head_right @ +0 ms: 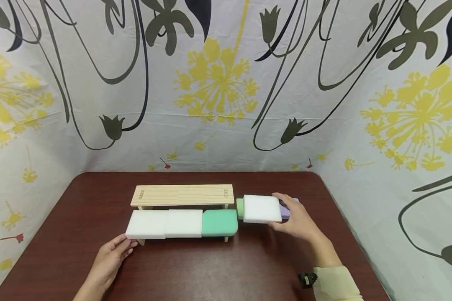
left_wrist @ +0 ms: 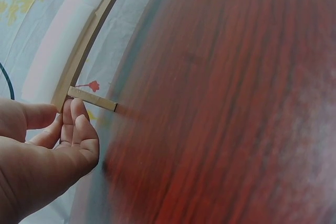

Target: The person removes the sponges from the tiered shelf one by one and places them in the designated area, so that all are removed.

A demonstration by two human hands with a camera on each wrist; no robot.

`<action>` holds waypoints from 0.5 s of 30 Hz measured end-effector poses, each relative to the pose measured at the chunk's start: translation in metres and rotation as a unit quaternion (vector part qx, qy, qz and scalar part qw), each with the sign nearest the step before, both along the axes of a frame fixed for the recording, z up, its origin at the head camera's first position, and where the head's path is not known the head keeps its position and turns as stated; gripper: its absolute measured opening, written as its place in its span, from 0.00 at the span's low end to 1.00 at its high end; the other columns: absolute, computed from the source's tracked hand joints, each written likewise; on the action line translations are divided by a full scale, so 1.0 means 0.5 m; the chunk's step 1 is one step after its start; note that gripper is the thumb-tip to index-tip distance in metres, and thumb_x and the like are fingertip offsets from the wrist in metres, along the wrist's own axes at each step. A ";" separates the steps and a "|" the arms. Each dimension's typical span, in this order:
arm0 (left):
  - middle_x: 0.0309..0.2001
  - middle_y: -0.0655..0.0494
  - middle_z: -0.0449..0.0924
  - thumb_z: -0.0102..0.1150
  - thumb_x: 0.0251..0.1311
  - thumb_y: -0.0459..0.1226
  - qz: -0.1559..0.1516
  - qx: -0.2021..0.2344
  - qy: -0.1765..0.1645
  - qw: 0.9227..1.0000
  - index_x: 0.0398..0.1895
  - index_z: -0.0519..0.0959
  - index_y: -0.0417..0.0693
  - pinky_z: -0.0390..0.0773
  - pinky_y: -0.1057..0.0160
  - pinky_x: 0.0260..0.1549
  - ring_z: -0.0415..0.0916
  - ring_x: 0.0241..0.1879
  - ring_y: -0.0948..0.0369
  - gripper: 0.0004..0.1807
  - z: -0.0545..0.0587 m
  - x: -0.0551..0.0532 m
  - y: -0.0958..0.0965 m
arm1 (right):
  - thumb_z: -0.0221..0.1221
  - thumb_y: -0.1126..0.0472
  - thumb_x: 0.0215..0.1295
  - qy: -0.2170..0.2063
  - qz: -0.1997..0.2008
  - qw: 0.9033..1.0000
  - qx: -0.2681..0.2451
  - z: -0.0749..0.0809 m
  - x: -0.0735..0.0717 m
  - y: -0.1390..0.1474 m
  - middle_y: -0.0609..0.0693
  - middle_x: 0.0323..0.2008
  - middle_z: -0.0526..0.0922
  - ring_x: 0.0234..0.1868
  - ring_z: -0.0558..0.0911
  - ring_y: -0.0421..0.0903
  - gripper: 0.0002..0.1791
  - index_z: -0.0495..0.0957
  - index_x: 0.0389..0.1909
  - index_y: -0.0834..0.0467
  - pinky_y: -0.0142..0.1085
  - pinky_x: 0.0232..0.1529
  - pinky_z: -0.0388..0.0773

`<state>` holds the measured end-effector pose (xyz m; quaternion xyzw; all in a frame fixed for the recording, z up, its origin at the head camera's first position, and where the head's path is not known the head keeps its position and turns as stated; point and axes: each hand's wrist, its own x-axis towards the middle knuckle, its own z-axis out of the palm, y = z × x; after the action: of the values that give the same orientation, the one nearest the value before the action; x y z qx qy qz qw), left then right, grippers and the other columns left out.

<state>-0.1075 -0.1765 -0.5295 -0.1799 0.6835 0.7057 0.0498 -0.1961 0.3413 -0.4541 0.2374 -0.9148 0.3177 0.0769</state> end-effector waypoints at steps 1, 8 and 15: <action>0.49 0.46 0.82 0.47 0.76 0.28 0.001 0.000 -0.001 1.000 0.70 0.60 0.22 0.80 0.71 0.42 0.79 0.40 0.71 0.25 0.000 0.000 0.000 | 0.81 0.59 0.45 -0.001 -0.002 1.000 0.000 -0.001 0.001 0.002 0.57 0.58 0.79 0.52 0.80 0.52 0.46 0.71 0.67 0.61 0.25 0.52 0.76; 0.50 0.44 0.81 0.46 0.76 0.29 -0.002 -0.004 0.000 1.000 0.70 0.60 0.22 0.80 0.71 0.42 0.78 0.41 0.71 0.25 0.002 0.002 -0.001 | 0.81 0.60 0.44 -0.002 -0.004 1.000 0.004 -0.015 0.001 0.013 0.56 0.56 0.79 0.52 0.80 0.51 0.46 0.71 0.65 0.62 0.23 0.51 0.75; 0.48 0.49 0.82 0.45 0.76 0.29 -0.007 -0.006 -0.001 1.000 0.70 0.62 0.23 0.79 0.71 0.43 0.78 0.42 0.71 0.24 -0.001 0.002 -0.002 | 0.81 0.60 0.45 -0.033 0.000 0.999 0.004 -0.039 0.002 0.017 0.59 0.58 0.78 0.55 0.80 0.56 0.46 0.71 0.66 0.61 0.49 0.51 0.82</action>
<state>-0.1066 -0.1773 -0.5298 -0.1765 0.6888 0.7011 0.0541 -0.1953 0.3501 -0.4737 0.2270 -0.9180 0.3219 0.0462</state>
